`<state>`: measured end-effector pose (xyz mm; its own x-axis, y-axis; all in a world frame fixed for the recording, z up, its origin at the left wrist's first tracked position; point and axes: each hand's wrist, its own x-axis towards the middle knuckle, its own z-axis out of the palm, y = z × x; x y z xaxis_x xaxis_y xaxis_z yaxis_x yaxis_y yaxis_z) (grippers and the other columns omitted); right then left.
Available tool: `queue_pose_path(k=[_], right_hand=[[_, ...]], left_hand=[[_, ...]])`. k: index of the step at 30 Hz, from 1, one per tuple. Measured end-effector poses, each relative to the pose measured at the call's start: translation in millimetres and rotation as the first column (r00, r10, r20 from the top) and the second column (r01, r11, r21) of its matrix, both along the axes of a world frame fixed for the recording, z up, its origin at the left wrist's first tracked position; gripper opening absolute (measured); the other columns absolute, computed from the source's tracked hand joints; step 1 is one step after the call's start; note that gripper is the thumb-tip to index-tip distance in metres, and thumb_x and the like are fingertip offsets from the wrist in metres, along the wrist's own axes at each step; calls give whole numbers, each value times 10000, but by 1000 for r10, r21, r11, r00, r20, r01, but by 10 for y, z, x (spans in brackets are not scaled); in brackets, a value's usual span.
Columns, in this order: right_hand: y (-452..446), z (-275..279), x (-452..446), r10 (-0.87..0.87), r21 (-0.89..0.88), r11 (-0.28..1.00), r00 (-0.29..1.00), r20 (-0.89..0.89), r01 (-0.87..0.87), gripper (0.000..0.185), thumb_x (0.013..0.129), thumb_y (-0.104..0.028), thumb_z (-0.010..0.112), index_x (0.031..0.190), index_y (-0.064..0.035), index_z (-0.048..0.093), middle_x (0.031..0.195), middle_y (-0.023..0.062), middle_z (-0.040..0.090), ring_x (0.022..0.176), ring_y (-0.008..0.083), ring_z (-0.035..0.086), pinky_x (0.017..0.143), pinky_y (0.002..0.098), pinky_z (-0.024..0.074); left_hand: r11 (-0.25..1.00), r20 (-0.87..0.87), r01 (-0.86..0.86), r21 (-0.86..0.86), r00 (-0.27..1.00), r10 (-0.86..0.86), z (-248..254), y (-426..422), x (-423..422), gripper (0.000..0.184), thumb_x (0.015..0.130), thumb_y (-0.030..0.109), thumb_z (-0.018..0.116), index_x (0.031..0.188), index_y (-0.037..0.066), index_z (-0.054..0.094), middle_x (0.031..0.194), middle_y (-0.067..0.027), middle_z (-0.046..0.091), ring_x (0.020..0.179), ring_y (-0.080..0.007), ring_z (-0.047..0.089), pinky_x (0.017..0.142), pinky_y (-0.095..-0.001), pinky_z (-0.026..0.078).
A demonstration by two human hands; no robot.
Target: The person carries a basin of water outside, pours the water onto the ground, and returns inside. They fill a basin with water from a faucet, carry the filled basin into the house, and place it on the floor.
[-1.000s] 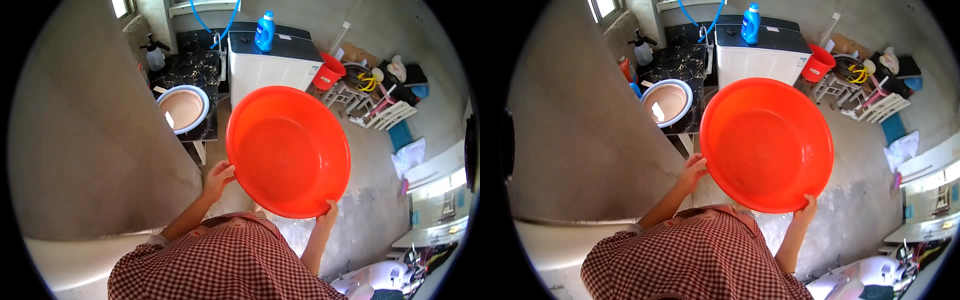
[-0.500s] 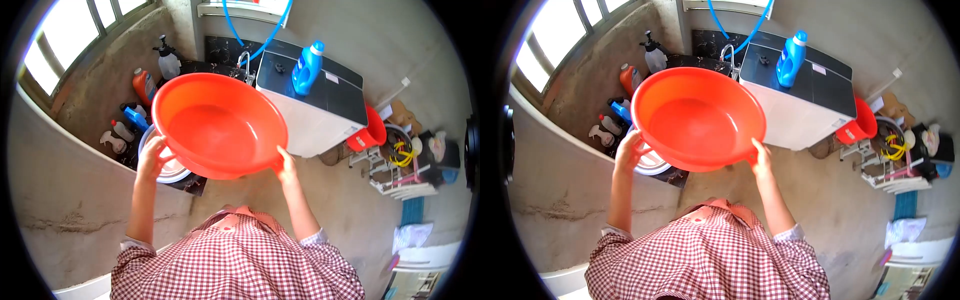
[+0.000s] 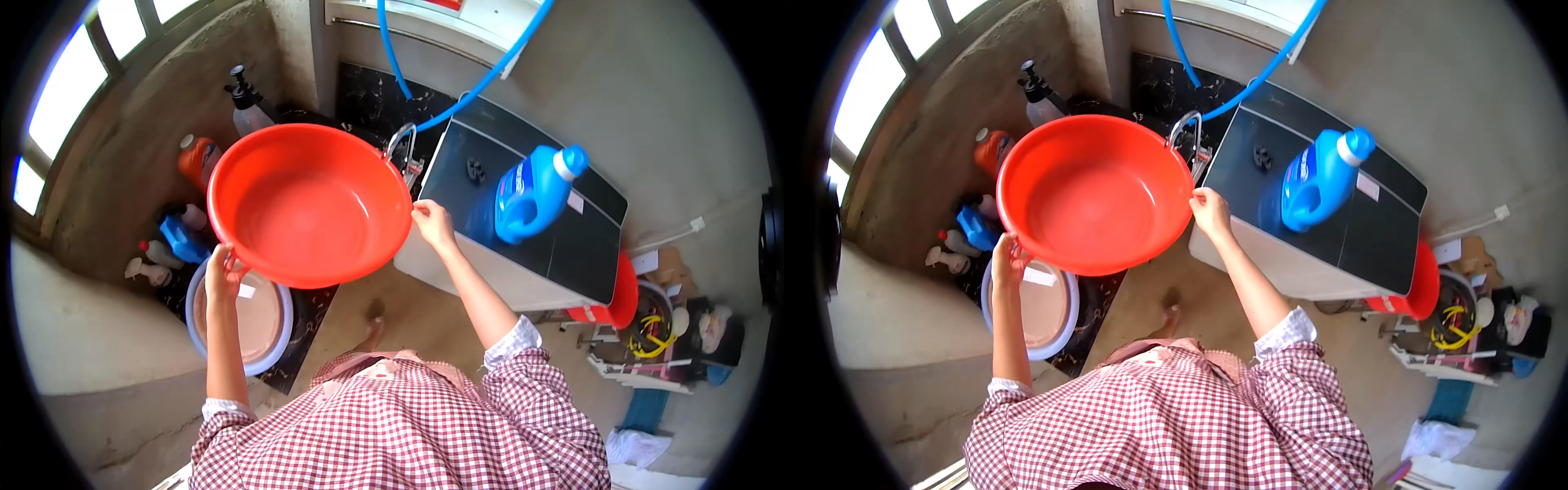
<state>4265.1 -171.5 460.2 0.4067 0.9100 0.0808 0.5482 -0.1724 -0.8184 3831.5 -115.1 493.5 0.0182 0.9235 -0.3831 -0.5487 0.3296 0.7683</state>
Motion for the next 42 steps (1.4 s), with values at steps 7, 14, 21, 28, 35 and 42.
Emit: queue_pose_path(k=[7, 14, 21, 28, 35, 42], right_hand=[[1614, -418, 792, 218, -206, 975, 568, 793, -87, 199, 742, -123, 492, 811, -3, 636, 871, 173, 606, 965, 322, 513, 938, 432, 330], [2232, -699, 986, 557, -677, 724, 465, 688, 132, 280, 822, -182, 439, 998, -131, 650, 1016, 94, 627, 1057, 285, 521, 978, 473, 242], [2105, -484, 868, 891, -913, 390, 199, 408, 123, 337, 784, -324, 551, 1049, -128, 622, 1153, 32, 569, 1131, 254, 482, 954, 527, 270], [1671, -488, 951, 378, -353, 925, 435, 817, -141, 244, 764, -216, 511, 886, -86, 678, 1011, 130, 605, 1110, 328, 442, 1015, 470, 195], [-1337, -102, 235, 126, 261, 927, 879, 460, -269, 142, 752, -65, 513, 855, 23, 555, 953, 160, 539, 988, 331, 478, 876, 396, 400], [-5915, -346, -165, -130, -787, 617, 984, -125, -18, 339, 842, -296, 443, 972, -23, 595, 1017, 185, 565, 972, 324, 510, 844, 395, 419]], left_hand=[[990, 169, -132, -47, 976, 138, -608, 216, 154, 53, 776, 98, 524, 773, 59, 559, 807, -45, 609, 799, -149, 579, 744, -322, 496], [990, -154, -23, -136, 988, 2, -741, 244, 259, 253, 883, 180, 467, 1082, 28, 505, 1013, -80, 594, 918, -164, 576, 806, -299, 454], [951, -602, -304, -57, 771, 210, -742, 362, 349, 395, 850, 130, 502, 1222, 33, 414, 1181, -115, 472, 1102, -192, 455, 920, -302, 364], [909, -733, -77, 410, 565, 379, -150, -12, 1094, 458, 833, 91, 513, 1261, 13, 371, 1284, -128, 366, 1197, -239, 348, 998, -331, 270], [729, -629, 345, 591, 763, 148, 151, -1075, 2558, 396, 851, 2, 448, 1240, 9, 372, 1313, -122, 335, 1187, -213, 361, 936, -313, 341], [167, -791, 943, 288, 333, -513, -599, -3350, 3797, 392, 824, -17, 482, 1205, 35, 409, 1265, -141, 354, 1164, -260, 410, 895, -340, 395]])
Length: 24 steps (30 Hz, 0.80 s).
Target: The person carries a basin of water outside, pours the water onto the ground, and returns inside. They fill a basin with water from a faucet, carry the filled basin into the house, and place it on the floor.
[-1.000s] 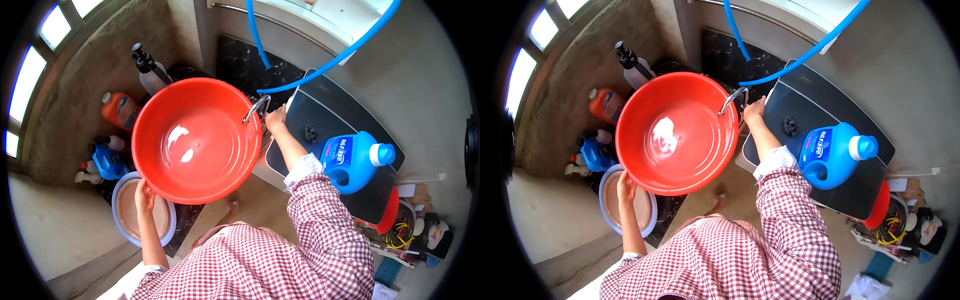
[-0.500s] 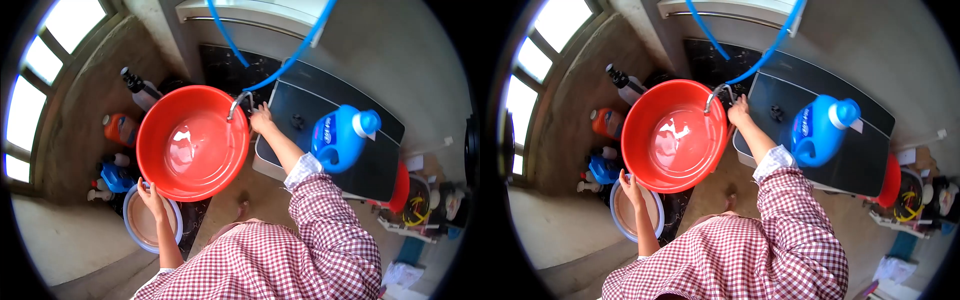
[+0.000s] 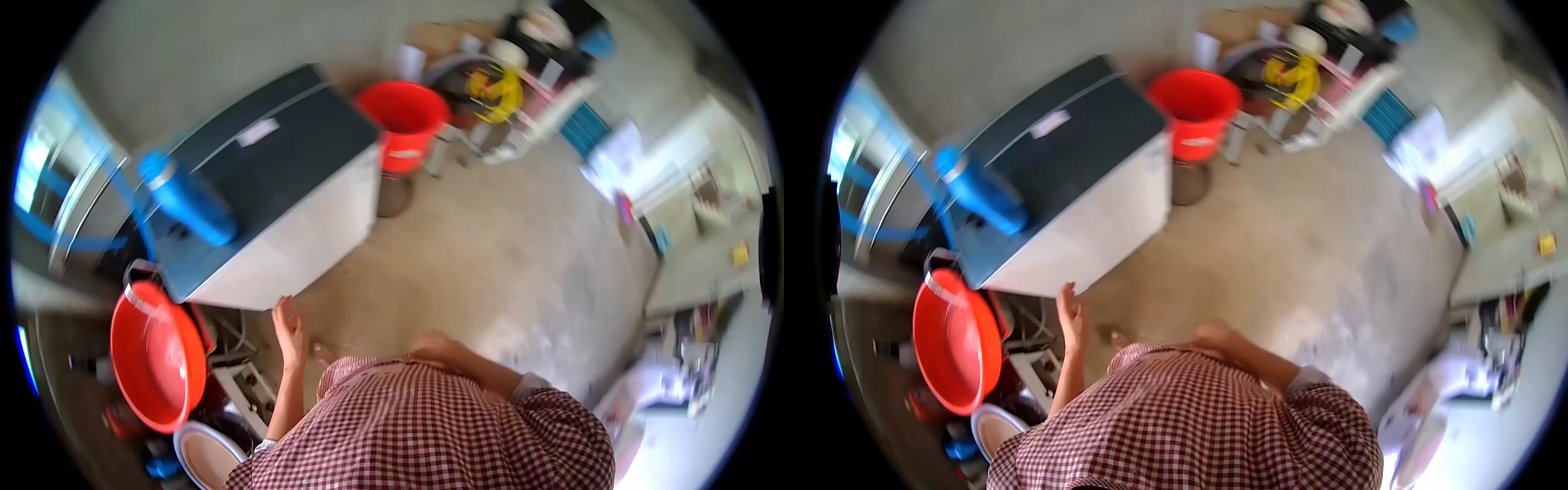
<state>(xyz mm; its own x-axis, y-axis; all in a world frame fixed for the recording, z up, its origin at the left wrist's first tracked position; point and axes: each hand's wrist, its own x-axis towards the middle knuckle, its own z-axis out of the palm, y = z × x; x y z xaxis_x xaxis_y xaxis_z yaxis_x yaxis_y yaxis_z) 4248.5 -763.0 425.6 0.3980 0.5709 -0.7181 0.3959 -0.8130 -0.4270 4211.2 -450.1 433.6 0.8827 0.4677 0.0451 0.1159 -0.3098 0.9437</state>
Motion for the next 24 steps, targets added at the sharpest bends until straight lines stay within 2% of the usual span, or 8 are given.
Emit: queue_pose_path(k=[1, 3, 5, 9, 10, 13, 18, 24], right_hand=[[-389, 506, -84, -371, -197, 918, 922, -114, 345, 360, 846, -322, 439, 981, -29, 598, 992, 187, 575, 953, 326, 519, 835, 398, 423], [-1406, -55, -283, -443, 15, 893, 874, 199, 450, 438, 842, -397, 449, 971, -5, 597, 973, 180, 598, 944, 330, 544, 807, 415, 429], [-1953, 89, -385, -613, 141, 789, 757, 225, 598, 465, 843, -417, 450, 1027, -10, 582, 1019, 188, 585, 968, 336, 536, 825, 407, 425], [-2669, 195, -486, -764, 334, 635, 631, 138, 696, 477, 858, -439, 453, 1122, -53, 545, 1110, 182, 551, 1015, 323, 520, 875, 388, 408], [-2802, 293, -454, -785, 319, 595, 618, 38, 737, 480, 850, -435, 478, 1151, -64, 530, 1148, 183, 531, 1038, 319, 515, 892, 369, 404], [-3343, 636, -348, -784, 290, 532, 592, -187, 795, 472, 849, -410, 501, 1187, -80, 508, 1171, 168, 524, 1068, 302, 503, 893, 357, 406], [-4578, 579, -426, -797, 369, 299, 443, -411, 880, 434, 890, -372, 441, 1224, -99, 486, 1265, 121, 460, 1157, 273, 442, 962, 362, 356], [-5854, 901, -380, -893, 596, -276, 29, -450, 754, 292, 827, -159, 569, 1089, -32, 587, 1225, 170, 485, 1124, 243, 473, 932, 332, 388]], left_hand=[[985, -88, 162, -60, 982, -166, -127, -369, 104, 388, 835, 51, 504, 1211, 24, 407, 1225, -159, 401, 1161, -286, 411, 904, -354, 389], [694, -440, 636, 338, 758, -481, -699, -928, 280, 389, 850, 159, 522, 1201, 14, 439, 1200, -178, 445, 1159, -289, 408, 917, -358, 371], [386, -454, 923, 15, 350, -820, -519, -1625, 476, 384, 856, 198, 518, 1186, 10, 465, 1198, -174, 471, 1151, -275, 417, 922, -354, 361], [-179, -132, 856, -486, -275, -952, -198, -2812, 566, 358, 857, 183, 518, 1168, 6, 495, 1195, -137, 513, 1106, -235, 459, 925, -339, 353], [-127, -194, 765, -632, -315, -929, -186, -2977, 612, 286, 856, 146, 514, 1096, -5, 549, 1156, -101, 547, 1047, -205, 498, 883, -313, 386], [-144, -180, 893, -427, -240, -954, -369, -3506, 1211, 215, 841, 142, 538, 975, -6, 615, 1116, -76, 566, 956, -167, 533, 811, -271, 425], [244, -407, 955, -170, 157, -900, -655, -4651, 2853, 189, 799, 165, 556, 849, 16, 660, 811, -50, 642, 744, -119, 564, 723, -265, 441], [165, -296, 983, -77, 136, -946, -516, -7646, 4331, 286, 857, 249, 514, 912, -15, 608, 848, -61, 625, 769, -137, 549, 708, -274, 422]])
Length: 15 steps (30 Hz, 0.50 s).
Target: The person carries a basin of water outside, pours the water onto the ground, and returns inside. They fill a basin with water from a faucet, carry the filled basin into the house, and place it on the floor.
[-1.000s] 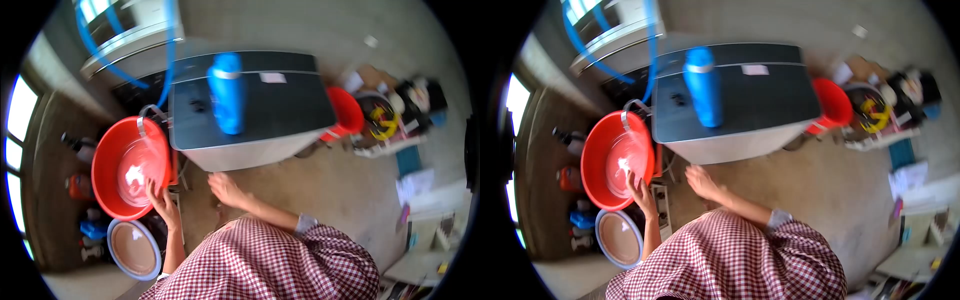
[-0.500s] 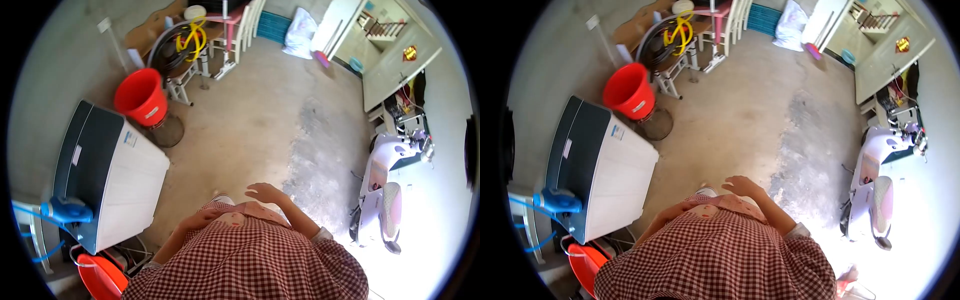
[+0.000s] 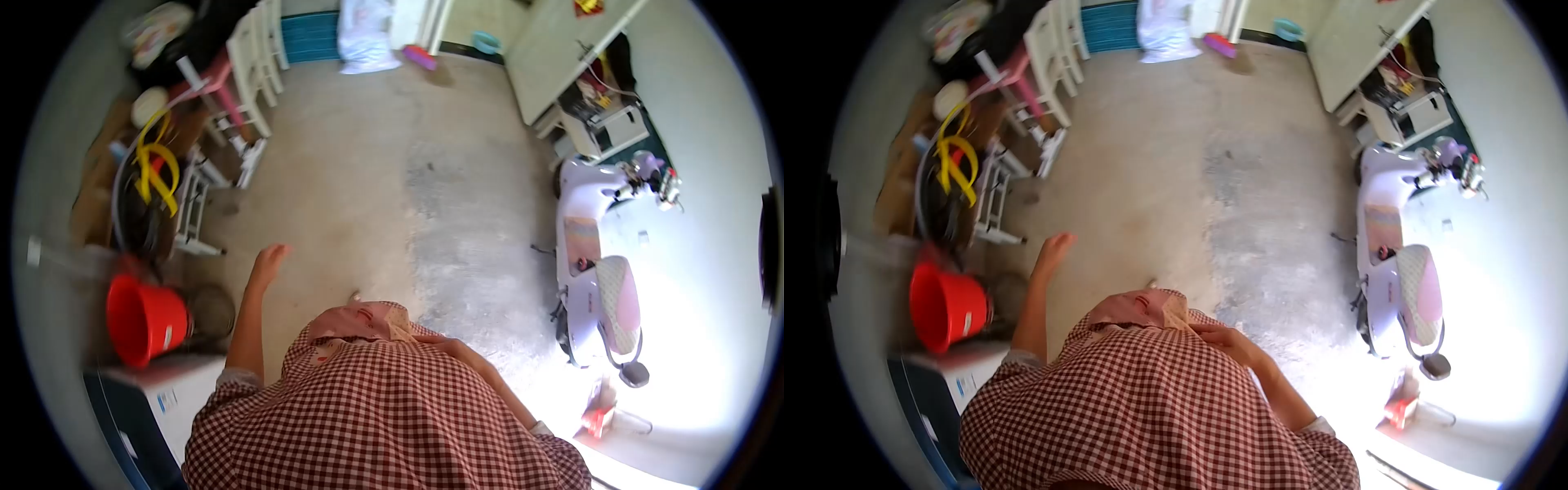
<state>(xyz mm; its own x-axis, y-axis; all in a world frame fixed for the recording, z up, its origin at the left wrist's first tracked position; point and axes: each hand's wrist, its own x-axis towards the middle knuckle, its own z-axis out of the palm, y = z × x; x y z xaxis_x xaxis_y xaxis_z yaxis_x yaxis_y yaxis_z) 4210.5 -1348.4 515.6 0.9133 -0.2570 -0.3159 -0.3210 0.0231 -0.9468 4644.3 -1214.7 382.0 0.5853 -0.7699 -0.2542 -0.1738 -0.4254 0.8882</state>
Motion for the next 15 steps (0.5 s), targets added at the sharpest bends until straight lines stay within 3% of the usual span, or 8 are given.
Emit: queue_pose_path(k=[3, 4, 6, 8, 10, 11, 13, 15], right_hand=[[-477, -364, -277, -374, 50, 922, 917, -137, 384, 249, 824, -139, 568, 1035, -15, 615, 1074, 141, 592, 974, 196, 557, 849, 307, 431], [-640, -214, -223, -528, -36, 830, 761, -377, 557, 221, 824, -136, 557, 975, 4, 637, 928, 109, 642, 844, 147, 581, 783, 279, 446], [-976, -891, -618, -748, 87, 565, 553, -367, 821, 228, 839, -157, 542, 936, 22, 645, 901, 109, 645, 823, 131, 579, 765, 260, 453], [-1426, -1125, -814, -943, 10, 219, 215, -255, 976, 309, 864, -247, 525, 920, 35, 637, 859, 105, 647, 760, 163, 602, 666, 268, 482], [-1869, -1612, -1263, -901, -203, 7, -82, -426, 979, 319, 852, -292, 536, 852, 13, 630, 775, 84, 635, 698, 142, 595, 589, 245, 479], [-2105, -1806, -1510, -854, -230, 33, -92, -512, 973, 280, 826, -277, 549, 816, -6, 621, 701, 62, 609, 618, 138, 579, 521, 250, 474], [-2852, -1878, -1607, -760, -307, 211, -42, -648, 928, 248, 796, -265, 554, 772, -24, 606, 654, 59, 581, 548, 145, 558, 460, 263, 462], [-3538, -2219, -1755, -666, -267, 416, 91, -741, 869, 244, 787, -265, 556, 762, -26, 602, 647, 64, 576, 534, 143, 552, 447, 263, 459]], left_hand=[[978, 26, 201, -59, 980, -199, 86, -1735, 50, 321, 869, 289, 511, 970, -7, 583, 881, -57, 614, 776, -134, 548, 705, -267, 424], [960, 42, 272, -71, 962, -269, 53, -2318, -30, 331, 871, 301, 513, 978, -6, 575, 886, -50, 610, 777, -129, 546, 700, -263, 424], [886, 39, 444, -130, 896, -443, -34, -3341, -221, 318, 864, 306, 525, 962, 8, 578, 860, -40, 605, 771, -128, 546, 676, -261, 427], [874, -225, 467, -131, 845, -485, -153, -4195, -447, 313, 857, 314, 536, 944, 18, 583, 832, -29, 603, 754, -132, 546, 656, -268, 428], [843, -326, 530, -92, 784, -529, -407, -4839, -504, 299, 850, 314, 544, 924, 27, 586, 799, -32, 601, 726, -136, 545, 638, -284, 431], [816, -305, 575, -58, 768, -563, -611, -5047, -465, 287, 845, 309, 547, 913, 32, 586, 780, -41, 600, 707, -140, 544, 629, -297, 434], [772, 71, 629, 89, 769, -635, -1410, -5200, -146, 251, 846, 276, 533, 889, 33, 576, 758, -69, 595, 670, -169, 541, 622, -321, 436], [745, 19, 497, 445, 826, -563, -1461, -5085, 105, 234, 856, 234, 491, 896, 19, 576, 868, -113, 619, 743, -252, 570, 663, -349, 442]])
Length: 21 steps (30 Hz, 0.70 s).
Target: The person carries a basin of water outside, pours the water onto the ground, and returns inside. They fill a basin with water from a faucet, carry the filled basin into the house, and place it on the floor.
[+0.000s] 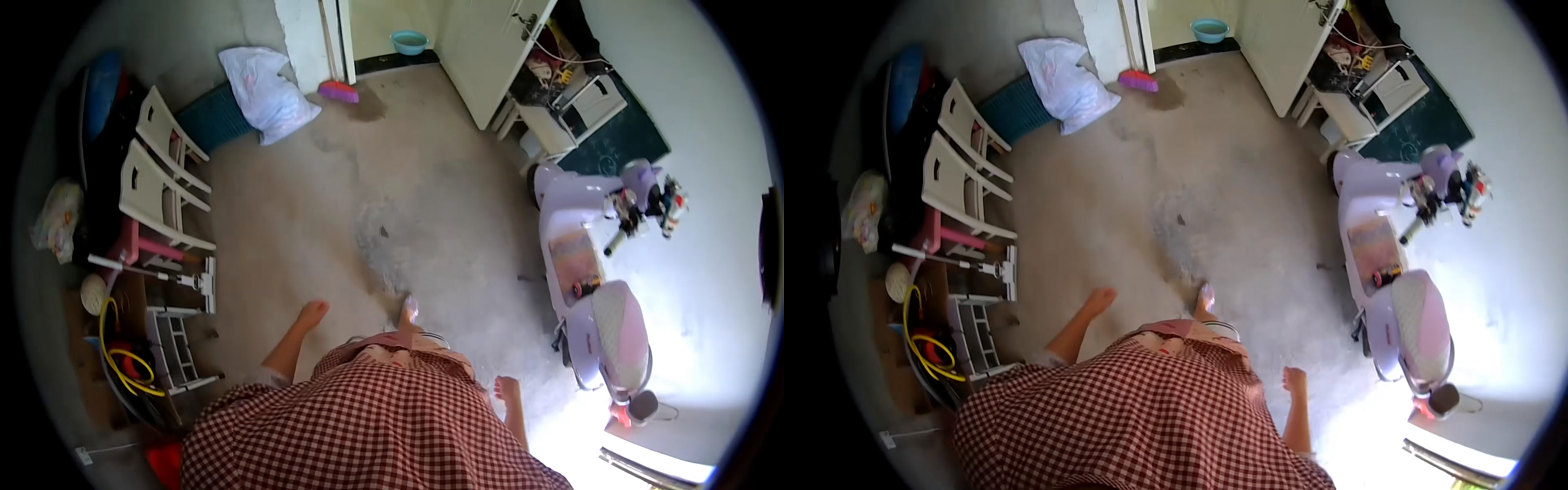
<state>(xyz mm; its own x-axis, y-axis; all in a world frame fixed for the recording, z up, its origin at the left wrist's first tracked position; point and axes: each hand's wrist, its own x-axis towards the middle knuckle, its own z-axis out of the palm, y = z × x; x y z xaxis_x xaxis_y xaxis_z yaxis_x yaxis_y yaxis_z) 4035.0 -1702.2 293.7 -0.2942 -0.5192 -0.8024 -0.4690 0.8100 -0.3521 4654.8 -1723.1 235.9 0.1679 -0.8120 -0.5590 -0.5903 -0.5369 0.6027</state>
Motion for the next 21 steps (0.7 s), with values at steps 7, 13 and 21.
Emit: queue_pose_path(k=[7, 13, 21], right_hand=[[-3755, 543, 1649, 678, -401, 399, 559, -477, -825, 304, 800, -329, 474, 824, -54, 601, 862, 174, 594, 823, 378, 545, 702, 434, 438], [-6416, 737, 3442, 761, -623, 352, 601, -243, -699, 326, 810, -324, 522, 972, -52, 603, 834, 149, 619, 733, 287, 583, 686, 329, 456], [-7605, -152, 3268, 741, -221, 603, 641, -200, -766, 274, 806, -308, 526, 896, -72, 633, 854, 165, 626, 800, 314, 593, 700, 410, 450]], left_hand=[[304, 26, -832, 465, 356, 934, 364, 587, 744, 294, 883, 110, 440, 633, 104, 284, 512, -4, 262, 406, -112, 210, 389, -303, 170], [122, 101, -900, 419, 180, 979, 668, -745, 1257, 174, 905, 179, 448, 841, 18, 462, 658, -48, 419, 529, -180, 388, 490, -336, 345], [445, -163, -869, 218, 417, 894, -399, -5117, 3410, 185, 862, 190, 473, 788, 45, 561, 680, -53, 534, 610, -159, 518, 514, -305, 425]])
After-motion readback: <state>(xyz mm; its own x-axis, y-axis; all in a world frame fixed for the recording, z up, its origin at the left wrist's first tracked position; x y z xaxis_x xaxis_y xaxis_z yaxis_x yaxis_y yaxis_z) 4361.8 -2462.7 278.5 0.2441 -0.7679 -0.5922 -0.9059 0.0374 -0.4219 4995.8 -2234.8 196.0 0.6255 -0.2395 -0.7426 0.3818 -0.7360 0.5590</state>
